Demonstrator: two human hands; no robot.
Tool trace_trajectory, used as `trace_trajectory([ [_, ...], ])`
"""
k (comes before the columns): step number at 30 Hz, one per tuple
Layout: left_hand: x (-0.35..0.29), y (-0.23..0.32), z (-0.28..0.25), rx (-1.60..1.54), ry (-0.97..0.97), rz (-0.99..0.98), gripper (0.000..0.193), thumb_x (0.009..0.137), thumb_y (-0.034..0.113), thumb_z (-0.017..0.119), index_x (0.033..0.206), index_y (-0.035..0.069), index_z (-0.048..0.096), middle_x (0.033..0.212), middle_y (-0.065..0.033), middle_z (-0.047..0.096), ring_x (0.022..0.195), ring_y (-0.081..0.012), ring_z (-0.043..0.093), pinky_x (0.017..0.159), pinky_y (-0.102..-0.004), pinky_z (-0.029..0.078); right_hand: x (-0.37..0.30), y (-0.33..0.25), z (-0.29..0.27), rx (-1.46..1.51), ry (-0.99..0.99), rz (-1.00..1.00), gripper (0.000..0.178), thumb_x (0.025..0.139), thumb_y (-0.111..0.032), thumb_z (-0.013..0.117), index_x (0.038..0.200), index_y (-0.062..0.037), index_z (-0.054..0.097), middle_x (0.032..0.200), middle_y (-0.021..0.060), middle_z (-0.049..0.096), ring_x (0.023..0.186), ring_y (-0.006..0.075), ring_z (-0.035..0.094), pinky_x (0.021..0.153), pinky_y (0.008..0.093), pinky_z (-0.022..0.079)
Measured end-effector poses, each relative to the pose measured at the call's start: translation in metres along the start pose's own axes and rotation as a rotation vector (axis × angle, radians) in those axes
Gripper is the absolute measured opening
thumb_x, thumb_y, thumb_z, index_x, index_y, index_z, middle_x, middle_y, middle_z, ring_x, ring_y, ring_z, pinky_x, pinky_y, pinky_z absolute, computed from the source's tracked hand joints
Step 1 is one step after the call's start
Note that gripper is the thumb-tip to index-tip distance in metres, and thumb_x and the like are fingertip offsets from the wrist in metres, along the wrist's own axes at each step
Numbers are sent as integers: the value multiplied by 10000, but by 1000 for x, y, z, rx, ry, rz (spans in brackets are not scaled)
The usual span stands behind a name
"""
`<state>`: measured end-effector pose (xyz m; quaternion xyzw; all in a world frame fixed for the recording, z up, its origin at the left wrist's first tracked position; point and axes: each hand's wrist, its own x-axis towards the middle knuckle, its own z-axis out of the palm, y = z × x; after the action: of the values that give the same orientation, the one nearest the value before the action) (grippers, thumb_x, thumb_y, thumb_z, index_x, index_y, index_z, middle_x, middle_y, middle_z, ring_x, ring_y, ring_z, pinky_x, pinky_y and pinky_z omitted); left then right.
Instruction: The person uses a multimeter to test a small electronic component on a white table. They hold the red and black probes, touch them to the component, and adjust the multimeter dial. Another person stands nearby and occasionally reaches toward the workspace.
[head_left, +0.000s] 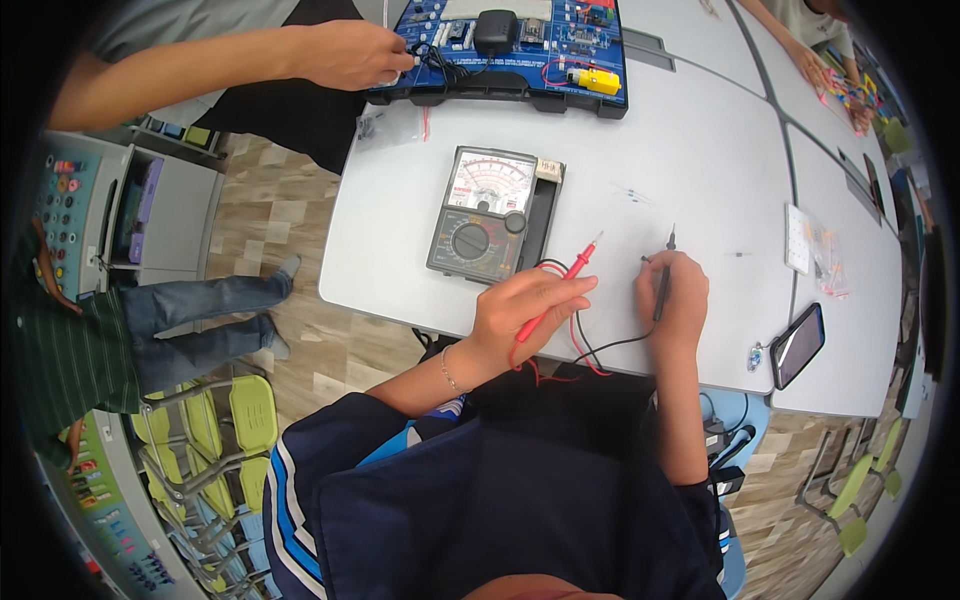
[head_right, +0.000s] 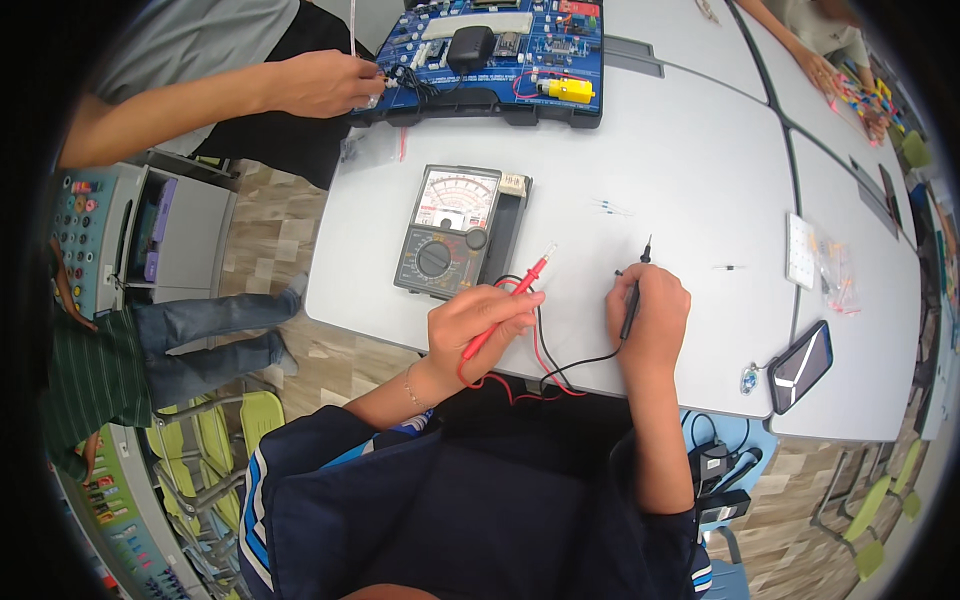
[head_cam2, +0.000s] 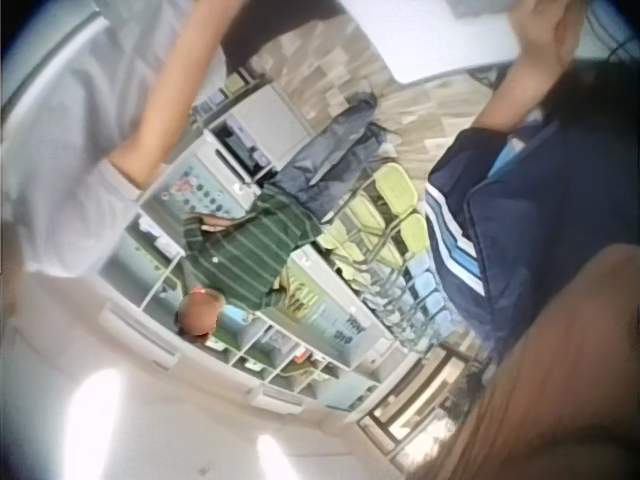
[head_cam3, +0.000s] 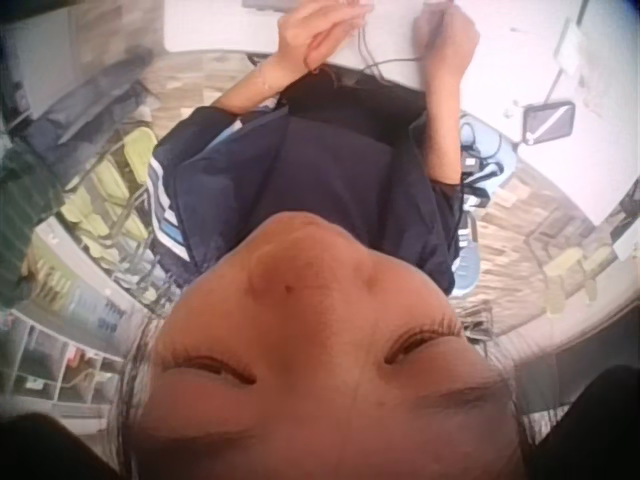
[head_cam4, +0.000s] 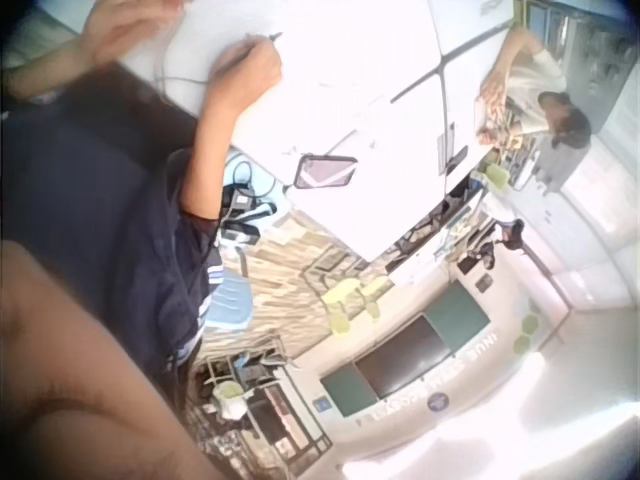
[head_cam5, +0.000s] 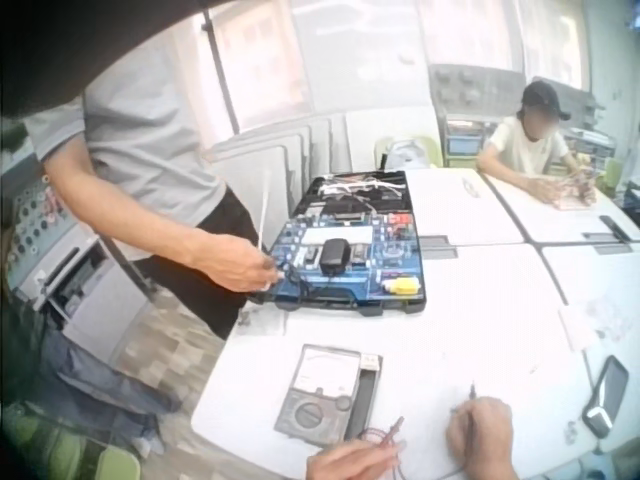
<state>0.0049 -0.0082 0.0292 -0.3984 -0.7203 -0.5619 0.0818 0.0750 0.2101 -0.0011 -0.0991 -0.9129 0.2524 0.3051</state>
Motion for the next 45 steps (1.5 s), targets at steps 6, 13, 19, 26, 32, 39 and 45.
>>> trace_trajectory([
  [6, 1, 9, 3, -575, -111, -425, 285, 1024, -20, 685, 1309, -18, 688, 1087, -140, 738, 922, -176, 770, 763, -272, 633, -2, -7, -7, 130, 72, 20, 265, 792, 51, 780, 928, -70, 587, 921, 106, 713, 819, 298, 698, 772, 384, 547],
  [13, 6, 30, 18, -822, -67, -451, 374, 1011, -14, 713, 1370, -23, 608, 1225, -158, 716, 1053, -213, 756, 902, -336, 632, -11, -47, -38, 413, 133, -349, 369, 729, 81, 837, 887, -79, 544, 939, 133, 719, 796, 288, 718, 686, 369, 579],
  [19, 4, 37, 12, -934, -203, -424, 295, 966, -25, 772, 1234, -35, 650, 1090, -170, 767, 992, -223, 777, 867, -351, 641, -13, -51, -55, 393, 98, -492, 421, 731, 67, 878, 907, -91, 529, 999, 132, 723, 846, 300, 733, 670, 364, 604],
  [26, 6, 42, 5, -605, -154, -172, 206, 928, -94, 779, 1107, -31, 697, 1016, -173, 784, 911, -206, 787, 794, -303, 636, -15, -54, -70, 410, 28, -516, 424, 743, 61, 899, 935, -79, 547, 1127, 185, 752, 950, 342, 762, 745, 396, 650],
  [32, 6, 37, 6, -449, -106, -27, 210, 921, -101, 780, 1101, -29, 698, 998, -182, 780, 891, -214, 789, 784, -306, 633, -16, -58, -67, 394, 68, -499, 444, 715, 100, 897, 939, -59, 548, 1131, 199, 756, 963, 353, 769, 739, 402, 657],
  [39, 6, 39, 11, -481, -11, -41, 207, 899, -85, 802, 1071, -1, 722, 986, -167, 788, 861, -208, 783, 745, -293, 619, -17, -57, -66, 393, 109, -506, 431, 708, 129, 873, 939, -49, 556, 1139, 225, 754, 927, 373, 773, 734, 411, 659],
  [45, 7, 40, 12, -339, 62, 23, 217, 872, -62, 836, 1044, 32, 741, 986, -145, 802, 829, -200, 774, 725, -280, 605, -20, -55, -68, 381, 78, -523, 391, 695, 84, 851, 964, -21, 588, 1185, 265, 742, 951, 394, 771, 736, 416, 661],
])
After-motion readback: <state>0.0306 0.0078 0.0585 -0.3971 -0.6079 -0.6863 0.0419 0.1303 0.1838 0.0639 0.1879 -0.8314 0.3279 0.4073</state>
